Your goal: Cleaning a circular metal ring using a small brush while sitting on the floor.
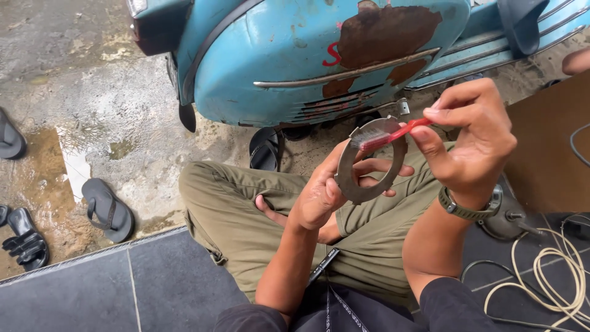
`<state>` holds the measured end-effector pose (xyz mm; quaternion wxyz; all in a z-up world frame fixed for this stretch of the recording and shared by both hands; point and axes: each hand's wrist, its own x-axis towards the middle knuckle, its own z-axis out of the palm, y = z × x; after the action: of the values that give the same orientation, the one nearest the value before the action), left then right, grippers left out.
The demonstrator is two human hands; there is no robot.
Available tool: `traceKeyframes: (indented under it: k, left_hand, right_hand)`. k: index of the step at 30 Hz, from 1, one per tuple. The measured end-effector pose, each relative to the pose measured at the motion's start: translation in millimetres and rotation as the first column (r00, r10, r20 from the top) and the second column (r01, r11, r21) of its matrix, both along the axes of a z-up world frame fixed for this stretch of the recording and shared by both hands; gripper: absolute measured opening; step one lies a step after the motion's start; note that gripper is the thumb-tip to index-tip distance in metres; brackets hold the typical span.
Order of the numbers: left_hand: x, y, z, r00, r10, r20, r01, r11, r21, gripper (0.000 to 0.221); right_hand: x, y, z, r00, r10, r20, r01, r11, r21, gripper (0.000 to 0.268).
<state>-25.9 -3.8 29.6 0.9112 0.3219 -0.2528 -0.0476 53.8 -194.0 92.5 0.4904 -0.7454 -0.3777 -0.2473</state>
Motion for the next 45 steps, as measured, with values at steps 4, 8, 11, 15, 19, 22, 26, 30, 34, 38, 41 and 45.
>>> traceKeyframes:
  k: [4, 8, 11, 15, 19, 22, 26, 30, 34, 38, 41, 45]
  left_hand:
    - [-11, 0, 9, 0.998, 0.046, 0.030, -0.047, 0.998, 0.047, 0.097]
    - [-18, -4, 6, 0.998, 0.007, 0.056, -0.007, 1.000, 0.007, 0.094]
    - [-27, -5, 24, 0.998, 0.024, 0.060, -0.026, 0.999, 0.043, 0.095]
    - [-33, -6, 15, 0.998, 0.005, 0.061, -0.007, 1.000, 0.020, 0.096]
    - [-41, -7, 30, 0.997, 0.041, 0.067, -0.045, 0.997, 0.066, 0.095]
    - [-42, -5, 26, 0.992, 0.058, 0.113, -0.067, 0.995, 0.076, 0.099]
    - [-43, -8, 26, 0.995, 0.017, 0.102, -0.021, 0.999, 0.047, 0.092]
    - [-47, -8, 32, 0.998, 0.014, 0.064, -0.017, 0.998, 0.055, 0.102]
    - [-49, -7, 19, 0.994, -0.010, 0.105, 0.013, 1.000, -0.021, 0.084]
    - [-51, -7, 19, 0.997, -0.024, 0.080, 0.024, 1.000, -0.001, 0.093]
    - [-53, -4, 19, 0.996, -0.010, 0.085, 0.012, 1.000, -0.026, 0.091]
    - [-54, 3, 29, 0.997, 0.036, 0.071, -0.037, 0.999, 0.009, 0.100]
  right_hand:
    - [0, -14, 3, 0.997, -0.030, 0.077, 0.030, 1.000, 0.001, 0.020]
    - [-16, -9, 12, 0.997, -0.008, 0.074, 0.008, 1.000, 0.001, 0.019]
    - [-20, -17, 15, 0.996, 0.006, 0.085, -0.005, 1.000, -0.006, 0.020]
    - [-20, -27, 19, 0.995, 0.018, 0.099, -0.018, 1.000, 0.000, 0.018]
    - [-36, -13, 27, 0.996, 0.045, 0.072, -0.045, 0.999, -0.013, 0.020]
    - [-36, -20, 26, 0.996, 0.033, 0.084, -0.031, 0.999, -0.031, 0.021]
    - [-42, -19, 30, 0.996, 0.000, 0.091, 0.002, 1.000, -0.024, 0.020]
    - [-49, -17, 32, 0.995, 0.026, 0.097, -0.021, 0.999, -0.047, 0.022]
    - [-48, -25, 30, 0.994, -0.049, 0.099, 0.053, 0.998, -0.040, 0.020]
    - [-54, -16, 34, 0.995, -0.015, 0.100, 0.021, 0.998, -0.066, 0.021]
    - [-53, -16, 34, 0.995, -0.010, 0.095, 0.016, 0.998, -0.066, 0.021]
    - [-52, -4, 36, 0.994, 0.011, 0.107, -0.004, 0.998, -0.070, 0.020]
